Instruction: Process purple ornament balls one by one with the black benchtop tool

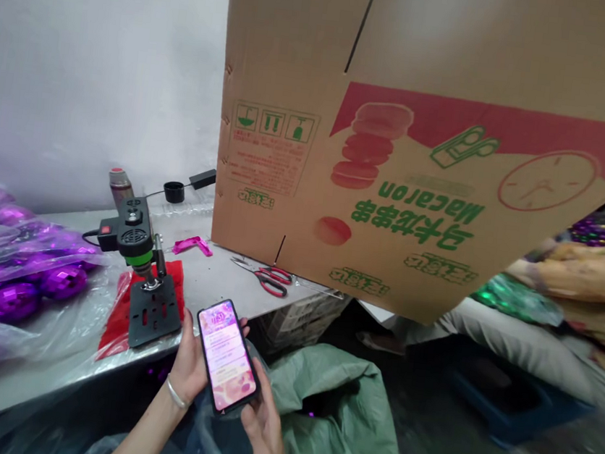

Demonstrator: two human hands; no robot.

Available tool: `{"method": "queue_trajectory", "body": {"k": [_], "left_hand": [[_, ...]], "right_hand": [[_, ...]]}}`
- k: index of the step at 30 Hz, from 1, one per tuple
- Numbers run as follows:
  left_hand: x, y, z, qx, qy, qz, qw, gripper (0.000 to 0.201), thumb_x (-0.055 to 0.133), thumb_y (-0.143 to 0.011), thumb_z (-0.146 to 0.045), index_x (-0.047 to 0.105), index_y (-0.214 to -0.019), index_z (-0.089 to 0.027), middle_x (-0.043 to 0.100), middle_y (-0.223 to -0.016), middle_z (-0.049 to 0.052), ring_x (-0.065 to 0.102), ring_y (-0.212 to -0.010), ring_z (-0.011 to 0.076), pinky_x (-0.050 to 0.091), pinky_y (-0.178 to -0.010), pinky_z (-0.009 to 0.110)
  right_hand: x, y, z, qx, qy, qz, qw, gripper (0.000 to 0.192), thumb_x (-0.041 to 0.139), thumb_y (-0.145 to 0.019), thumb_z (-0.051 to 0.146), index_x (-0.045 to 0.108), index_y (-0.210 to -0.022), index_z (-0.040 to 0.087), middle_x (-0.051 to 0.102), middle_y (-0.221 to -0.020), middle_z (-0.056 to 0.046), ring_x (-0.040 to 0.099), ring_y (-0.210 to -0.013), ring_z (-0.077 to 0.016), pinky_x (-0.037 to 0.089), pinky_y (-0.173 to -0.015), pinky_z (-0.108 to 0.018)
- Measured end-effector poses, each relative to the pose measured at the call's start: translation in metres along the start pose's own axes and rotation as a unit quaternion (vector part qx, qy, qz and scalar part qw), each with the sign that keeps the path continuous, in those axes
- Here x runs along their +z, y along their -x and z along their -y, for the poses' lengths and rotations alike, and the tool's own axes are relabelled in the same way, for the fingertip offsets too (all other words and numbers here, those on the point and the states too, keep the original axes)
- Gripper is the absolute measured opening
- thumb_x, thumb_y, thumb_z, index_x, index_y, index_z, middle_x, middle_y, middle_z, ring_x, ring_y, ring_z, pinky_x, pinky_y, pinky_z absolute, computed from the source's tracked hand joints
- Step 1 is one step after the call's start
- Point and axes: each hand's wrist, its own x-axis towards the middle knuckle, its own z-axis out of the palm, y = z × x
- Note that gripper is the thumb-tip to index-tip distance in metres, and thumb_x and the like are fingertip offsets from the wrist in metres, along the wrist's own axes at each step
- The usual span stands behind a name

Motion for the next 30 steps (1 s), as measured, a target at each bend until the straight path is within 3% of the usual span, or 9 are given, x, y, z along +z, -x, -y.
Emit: {"method": "queue_trajectory", "body": {"k": [4,8,11,16,22,30], "left_hand": [[-0.004,0.001,0.002,-0.026,-0.037,0.009,0.999,0.096,0.036,-0.098,-0.085,0.075,-0.125,-0.002,0.080,-0.115,0.026,0.072,-0.123,0.0425,0.050,-0.116,0.056],[-0.007,0.000,0.003,-0.048,-0.050,0.010,0.998,0.094,0.043,-0.096,-0.085,0.075,-0.125,-0.002,0.080,-0.118,0.026,0.077,-0.112,0.0381,0.054,-0.110,0.050],[-0.006,-0.001,0.003,-0.048,-0.042,0.001,0.998,0.095,0.038,-0.097,-0.086,0.076,-0.124,-0.003,0.080,-0.118,0.026,0.080,-0.105,0.0350,0.059,-0.102,0.046],[-0.003,-0.001,0.001,-0.047,-0.063,0.015,0.997,0.092,0.037,-0.100,-0.083,0.077,-0.121,-0.003,0.081,-0.114,0.024,0.080,-0.103,0.0339,0.060,-0.099,0.044],[-0.005,-0.002,0.001,-0.054,-0.072,0.038,0.995,0.090,0.039,-0.099,-0.083,0.078,-0.120,-0.005,0.082,-0.113,0.023,0.080,-0.105,0.0342,0.058,-0.105,0.046],[-0.010,-0.005,0.006,-0.061,-0.081,0.042,0.994,0.089,0.045,-0.096,-0.083,0.078,-0.118,-0.003,0.082,-0.110,0.022,0.078,-0.108,0.0352,0.054,-0.111,0.047]], "right_hand": [[-0.014,-0.009,0.014,-0.008,0.024,-0.016,1.000,0.074,0.068,-0.093,0.070,0.059,-0.153,0.027,0.061,-0.156,-0.016,0.062,-0.141,-0.0339,0.057,-0.112,-0.049],[-0.025,-0.010,0.027,-0.087,0.139,-0.069,0.984,0.056,0.062,-0.101,0.061,0.066,-0.145,0.026,0.065,-0.150,-0.015,0.068,-0.133,-0.0306,0.063,-0.103,-0.042],[-0.031,-0.008,0.038,-0.162,0.268,-0.089,0.946,0.045,0.059,-0.105,0.055,0.071,-0.139,0.028,0.065,-0.150,-0.012,0.066,-0.135,-0.0300,0.061,-0.107,-0.041],[-0.033,-0.008,0.057,-0.242,0.406,-0.039,0.880,0.039,0.057,-0.107,0.046,0.070,-0.141,0.031,0.062,-0.152,-0.011,0.065,-0.136,-0.0314,0.060,-0.109,-0.044],[-0.019,-0.022,0.071,-0.313,0.462,-0.018,0.829,0.039,0.052,-0.110,0.038,0.063,-0.146,0.030,0.061,-0.150,-0.012,0.064,-0.133,-0.0288,0.061,-0.105,-0.043],[-0.009,-0.038,0.066,-0.322,0.480,-0.011,0.816,0.041,0.051,-0.109,0.036,0.062,-0.148,0.030,0.060,-0.151,-0.012,0.060,-0.138,-0.0311,0.059,-0.108,-0.048]]}}
